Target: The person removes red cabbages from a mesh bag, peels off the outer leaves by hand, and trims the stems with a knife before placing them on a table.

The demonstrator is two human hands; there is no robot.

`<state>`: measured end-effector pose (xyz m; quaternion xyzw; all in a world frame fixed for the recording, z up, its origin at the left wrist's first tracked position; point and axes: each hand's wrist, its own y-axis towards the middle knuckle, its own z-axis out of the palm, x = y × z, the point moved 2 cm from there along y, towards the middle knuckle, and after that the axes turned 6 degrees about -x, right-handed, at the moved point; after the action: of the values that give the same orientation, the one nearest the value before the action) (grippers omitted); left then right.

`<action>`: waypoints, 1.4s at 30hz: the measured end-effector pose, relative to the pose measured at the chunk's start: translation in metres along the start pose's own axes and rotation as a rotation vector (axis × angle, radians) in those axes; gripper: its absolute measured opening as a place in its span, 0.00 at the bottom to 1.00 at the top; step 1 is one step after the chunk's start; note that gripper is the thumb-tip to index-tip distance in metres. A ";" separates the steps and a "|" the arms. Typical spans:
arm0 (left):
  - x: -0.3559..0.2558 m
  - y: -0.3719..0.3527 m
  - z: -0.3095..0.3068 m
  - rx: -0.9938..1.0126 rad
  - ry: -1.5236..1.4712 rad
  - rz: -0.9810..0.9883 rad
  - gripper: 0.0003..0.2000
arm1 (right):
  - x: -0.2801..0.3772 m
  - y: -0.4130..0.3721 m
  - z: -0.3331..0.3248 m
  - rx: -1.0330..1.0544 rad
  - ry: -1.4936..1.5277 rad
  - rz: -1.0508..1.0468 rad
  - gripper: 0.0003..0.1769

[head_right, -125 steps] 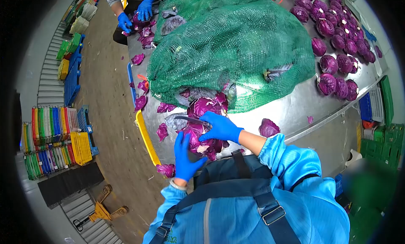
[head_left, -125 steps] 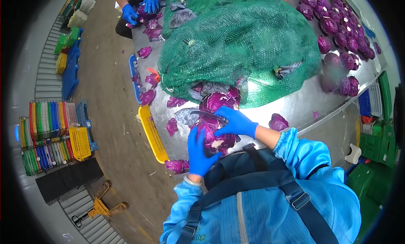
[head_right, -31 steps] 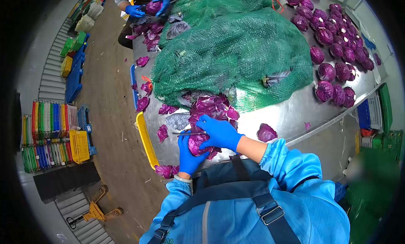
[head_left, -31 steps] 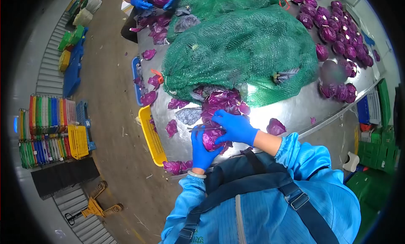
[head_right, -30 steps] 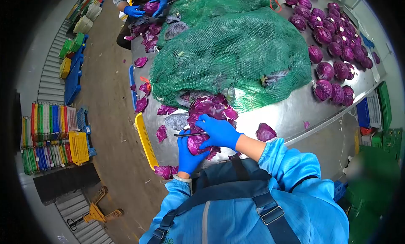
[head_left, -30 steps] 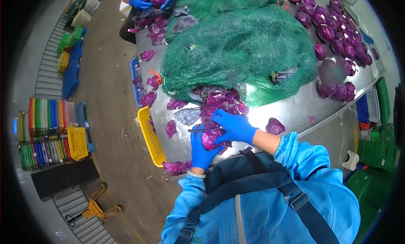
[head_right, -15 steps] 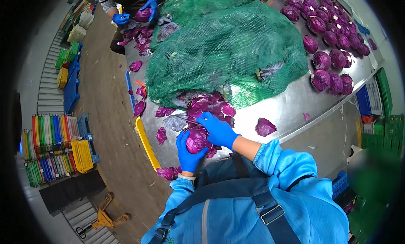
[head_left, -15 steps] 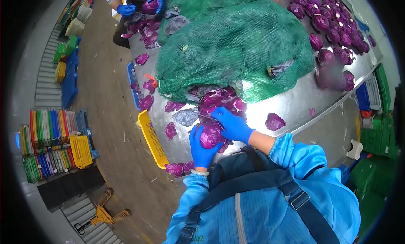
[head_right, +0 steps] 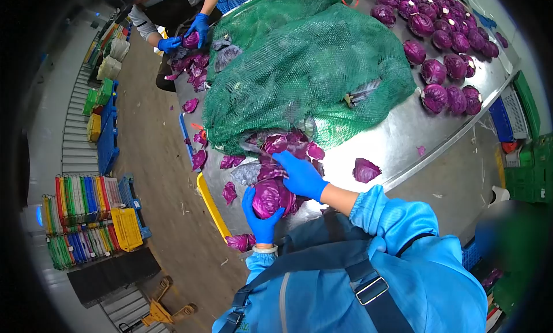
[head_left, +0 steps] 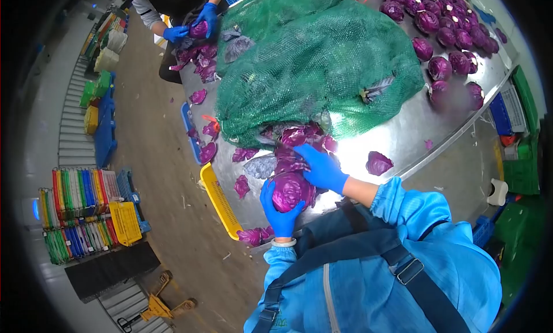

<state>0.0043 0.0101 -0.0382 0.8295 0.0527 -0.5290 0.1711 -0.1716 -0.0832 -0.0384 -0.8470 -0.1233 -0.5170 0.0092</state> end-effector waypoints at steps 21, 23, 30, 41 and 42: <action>-0.042 0.049 -0.035 -0.250 -1.348 -0.742 0.34 | 0.097 -0.004 -0.051 0.537 0.394 -0.111 0.30; -0.052 0.048 -0.035 -0.143 -0.627 -0.405 0.33 | 0.089 -0.007 -0.057 0.550 0.521 -0.090 0.26; -0.015 0.038 -0.045 0.301 -0.079 -0.269 0.31 | 0.100 0.030 -0.041 0.221 0.378 -0.121 0.36; 0.003 0.022 -0.019 0.361 -0.723 -0.514 0.31 | 0.047 0.038 -0.072 -0.061 0.156 0.195 0.20; -0.009 0.024 -0.019 0.265 -1.127 -0.708 0.31 | 0.034 0.045 -0.088 -0.173 -0.028 0.252 0.21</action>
<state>0.0228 -0.0050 -0.0174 0.3740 0.1587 -0.9066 -0.1143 -0.2237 -0.1322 0.0375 -0.8605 0.0290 -0.5087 -0.0007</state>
